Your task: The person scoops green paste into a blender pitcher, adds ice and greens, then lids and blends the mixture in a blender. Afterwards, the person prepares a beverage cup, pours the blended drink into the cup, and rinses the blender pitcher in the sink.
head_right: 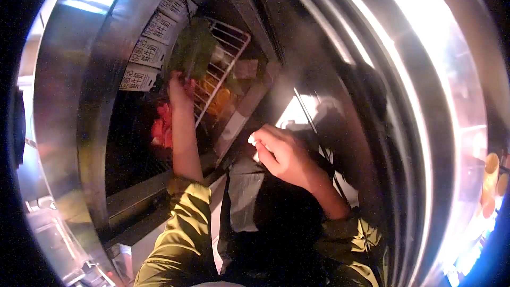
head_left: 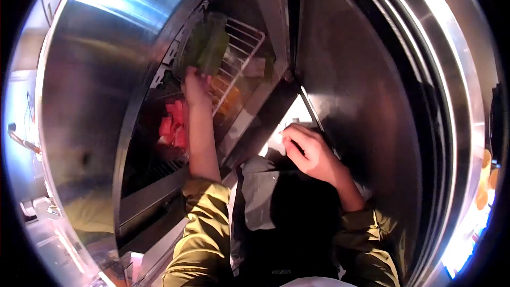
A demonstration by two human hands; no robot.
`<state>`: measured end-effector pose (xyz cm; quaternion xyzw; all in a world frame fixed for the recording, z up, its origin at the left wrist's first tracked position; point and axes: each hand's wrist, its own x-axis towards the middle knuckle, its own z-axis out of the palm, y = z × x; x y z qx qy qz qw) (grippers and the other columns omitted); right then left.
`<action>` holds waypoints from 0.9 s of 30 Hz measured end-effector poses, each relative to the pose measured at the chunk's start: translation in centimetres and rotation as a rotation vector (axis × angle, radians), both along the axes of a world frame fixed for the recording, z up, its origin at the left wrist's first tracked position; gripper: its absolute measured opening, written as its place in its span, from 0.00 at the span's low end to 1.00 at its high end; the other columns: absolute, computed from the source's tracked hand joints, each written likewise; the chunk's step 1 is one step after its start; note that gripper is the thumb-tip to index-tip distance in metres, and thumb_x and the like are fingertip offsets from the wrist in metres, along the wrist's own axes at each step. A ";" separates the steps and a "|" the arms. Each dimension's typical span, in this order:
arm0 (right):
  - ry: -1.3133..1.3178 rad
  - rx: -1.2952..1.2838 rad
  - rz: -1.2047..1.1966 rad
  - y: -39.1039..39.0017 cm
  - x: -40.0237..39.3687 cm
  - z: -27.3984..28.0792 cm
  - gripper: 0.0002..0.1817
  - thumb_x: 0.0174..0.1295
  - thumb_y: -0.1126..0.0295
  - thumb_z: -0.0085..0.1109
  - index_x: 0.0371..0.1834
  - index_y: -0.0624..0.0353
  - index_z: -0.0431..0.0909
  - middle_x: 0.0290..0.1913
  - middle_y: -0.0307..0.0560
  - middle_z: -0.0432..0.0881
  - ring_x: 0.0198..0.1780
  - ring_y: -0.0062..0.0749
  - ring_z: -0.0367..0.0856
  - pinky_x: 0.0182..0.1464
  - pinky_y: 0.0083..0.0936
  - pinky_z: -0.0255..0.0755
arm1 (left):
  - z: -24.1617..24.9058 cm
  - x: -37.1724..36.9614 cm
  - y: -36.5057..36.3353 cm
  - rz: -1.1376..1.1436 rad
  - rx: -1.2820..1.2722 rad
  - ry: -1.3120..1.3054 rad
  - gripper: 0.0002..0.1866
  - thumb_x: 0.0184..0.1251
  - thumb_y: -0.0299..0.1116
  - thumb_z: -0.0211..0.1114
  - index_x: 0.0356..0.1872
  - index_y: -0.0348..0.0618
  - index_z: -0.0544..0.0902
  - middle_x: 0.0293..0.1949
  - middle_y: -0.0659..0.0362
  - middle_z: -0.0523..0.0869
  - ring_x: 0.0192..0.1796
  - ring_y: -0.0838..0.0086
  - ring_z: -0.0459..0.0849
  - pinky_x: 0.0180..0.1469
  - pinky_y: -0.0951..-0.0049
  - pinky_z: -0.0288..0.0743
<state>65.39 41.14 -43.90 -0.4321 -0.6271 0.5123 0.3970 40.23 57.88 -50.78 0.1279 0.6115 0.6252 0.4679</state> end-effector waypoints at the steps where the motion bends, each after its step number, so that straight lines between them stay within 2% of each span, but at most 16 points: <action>1: -0.017 0.062 0.022 0.7 -0.3 -1.6 0.03 0.57 0.77 0.48 0.34 0.65 0.70 0.29 0.50 0.73 0.32 0.39 0.74 0.34 0.26 0.68 | 0.3 0.8 -0.5 -0.001 0.071 0.024 0.12 0.55 0.36 0.60 0.38 0.44 0.73 0.31 0.63 0.76 0.32 0.76 0.76 0.31 0.77 0.74; 3: 0.007 0.230 0.017 2.0 -1.3 -4.9 0.04 0.56 0.76 0.49 0.34 0.63 0.71 0.30 0.49 0.74 0.30 0.37 0.75 0.33 0.26 0.69 | -0.1 1.1 -1.0 -0.013 0.190 0.037 0.11 0.56 0.32 0.58 0.37 0.39 0.71 0.31 0.61 0.75 0.29 0.76 0.76 0.32 0.74 0.78; 4: -0.018 0.161 0.047 2.5 -1.8 -6.2 0.06 0.56 0.75 0.49 0.37 0.62 0.71 0.33 0.49 0.75 0.32 0.36 0.75 0.35 0.27 0.70 | -0.6 1.2 -0.9 -0.002 0.218 0.029 0.10 0.56 0.31 0.58 0.36 0.39 0.70 0.32 0.60 0.75 0.28 0.76 0.76 0.33 0.72 0.79; 6: -0.239 0.309 0.097 4.5 -1.8 -7.4 0.08 0.56 0.75 0.50 0.40 0.61 0.72 0.36 0.49 0.75 0.35 0.35 0.75 0.39 0.24 0.70 | -0.3 2.1 -1.5 0.033 0.260 0.015 0.09 0.56 0.29 0.58 0.34 0.38 0.69 0.32 0.58 0.75 0.26 0.75 0.76 0.35 0.69 0.80; 7: -0.107 0.153 0.091 5.7 -2.4 -8.9 0.08 0.56 0.75 0.50 0.39 0.62 0.72 0.37 0.45 0.76 0.39 0.28 0.74 0.44 0.21 0.68 | 0.1 2.6 -2.0 0.004 0.303 0.008 0.08 0.56 0.28 0.58 0.30 0.39 0.67 0.29 0.58 0.74 0.25 0.75 0.75 0.38 0.66 0.82; 11: 0.212 0.067 0.105 10.5 -3.8 -12.5 0.12 0.54 0.81 0.45 0.42 0.60 0.69 0.38 0.40 0.75 0.40 0.22 0.71 0.46 0.20 0.67 | -1.0 3.3 -3.3 0.041 0.424 0.006 0.08 0.57 0.29 0.58 0.28 0.40 0.67 0.26 0.60 0.70 0.23 0.76 0.73 0.36 0.64 0.81; 12: 0.124 -0.012 0.074 11.4 -3.6 -13.0 0.12 0.57 0.79 0.44 0.44 0.59 0.68 0.40 0.39 0.74 0.44 0.21 0.71 0.48 0.18 0.65 | -1.0 3.5 -3.8 0.034 0.397 0.020 0.08 0.57 0.29 0.58 0.27 0.40 0.67 0.25 0.60 0.70 0.23 0.76 0.73 0.36 0.64 0.81; 14: 0.185 0.023 0.036 13.2 -3.2 -14.5 0.14 0.62 0.71 0.44 0.51 0.58 0.67 0.46 0.41 0.74 0.49 0.23 0.70 0.52 0.20 0.63 | -0.5 3.7 -5.1 0.030 0.336 0.041 0.08 0.57 0.29 0.58 0.27 0.40 0.67 0.25 0.60 0.70 0.23 0.77 0.72 0.36 0.65 0.81; 16: 0.124 0.029 -0.151 14.8 -4.2 -14.3 0.21 0.65 0.58 0.40 0.58 0.58 0.63 0.54 0.43 0.71 0.55 0.27 0.68 0.54 0.25 0.61 | 0.0 4.0 -6.9 0.019 0.314 0.009 0.07 0.57 0.29 0.58 0.27 0.40 0.69 0.25 0.62 0.70 0.24 0.79 0.71 0.37 0.64 0.81; 17: 0.165 0.078 -0.121 16.4 -4.6 -14.7 0.27 0.65 0.51 0.35 0.61 0.57 0.61 0.60 0.43 0.67 0.58 0.29 0.65 0.57 0.29 0.59 | 0.1 3.9 -7.8 0.000 0.314 0.004 0.07 0.57 0.30 0.58 0.28 0.40 0.70 0.24 0.63 0.69 0.24 0.79 0.70 0.38 0.64 0.81; 18: 0.255 0.008 -0.126 17.3 -4.6 -14.6 0.28 0.66 0.50 0.33 0.61 0.57 0.60 0.61 0.41 0.65 0.60 0.30 0.63 0.58 0.30 0.58 | 0.1 4.0 -8.8 -0.022 0.316 0.002 0.07 0.57 0.31 0.58 0.29 0.40 0.71 0.24 0.64 0.69 0.25 0.80 0.70 0.38 0.64 0.81; 20: 0.377 0.030 -0.107 18.1 -5.6 -14.8 0.26 0.67 0.54 0.33 0.60 0.62 0.60 0.59 0.45 0.67 0.59 0.32 0.64 0.57 0.30 0.59 | -0.1 3.9 -10.7 -0.069 0.299 0.045 0.05 0.58 0.30 0.57 0.30 0.41 0.71 0.24 0.64 0.69 0.25 0.80 0.70 0.38 0.64 0.80; 22: 0.433 0.035 -0.098 16.8 -5.1 -14.5 0.26 0.67 0.56 0.33 0.60 0.63 0.60 0.58 0.45 0.67 0.59 0.32 0.64 0.57 0.31 0.59 | -0.6 3.9 -12.9 -0.132 0.286 0.058 0.05 0.58 0.30 0.56 0.30 0.42 0.71 0.24 0.64 0.69 0.24 0.81 0.69 0.38 0.64 0.80; 24: 0.451 0.018 -0.123 12.7 -3.2 -14.1 0.25 0.66 0.57 0.33 0.59 0.64 0.60 0.57 0.46 0.67 0.58 0.33 0.65 0.57 0.31 0.59 | -0.6 3.9 -15.4 -0.165 0.156 0.079 0.04 0.57 0.30 0.56 0.29 0.43 0.71 0.23 0.65 0.70 0.25 0.81 0.70 0.34 0.71 0.77; 26: 0.500 -0.055 -0.173 6.5 -1.2 -13.1 0.24 0.66 0.58 0.33 0.58 0.65 0.60 0.56 0.47 0.68 0.58 0.34 0.65 0.57 0.32 0.60 | 2.0 4.0 -18.1 -0.213 0.200 0.137 0.07 0.56 0.27 0.57 0.22 0.45 0.68 0.20 0.67 0.69 0.24 0.84 0.68 0.24 0.82 0.63; 27: 0.539 -0.102 -0.215 3.0 -0.3 -12.0 0.24 0.66 0.59 0.34 0.58 0.66 0.60 0.55 0.47 0.68 0.57 0.34 0.65 0.57 0.32 0.60 | 2.6 3.5 -20.0 -0.265 0.295 0.064 0.05 0.56 0.27 0.57 0.24 0.44 0.70 0.21 0.65 0.72 0.26 0.83 0.70 0.27 0.81 0.66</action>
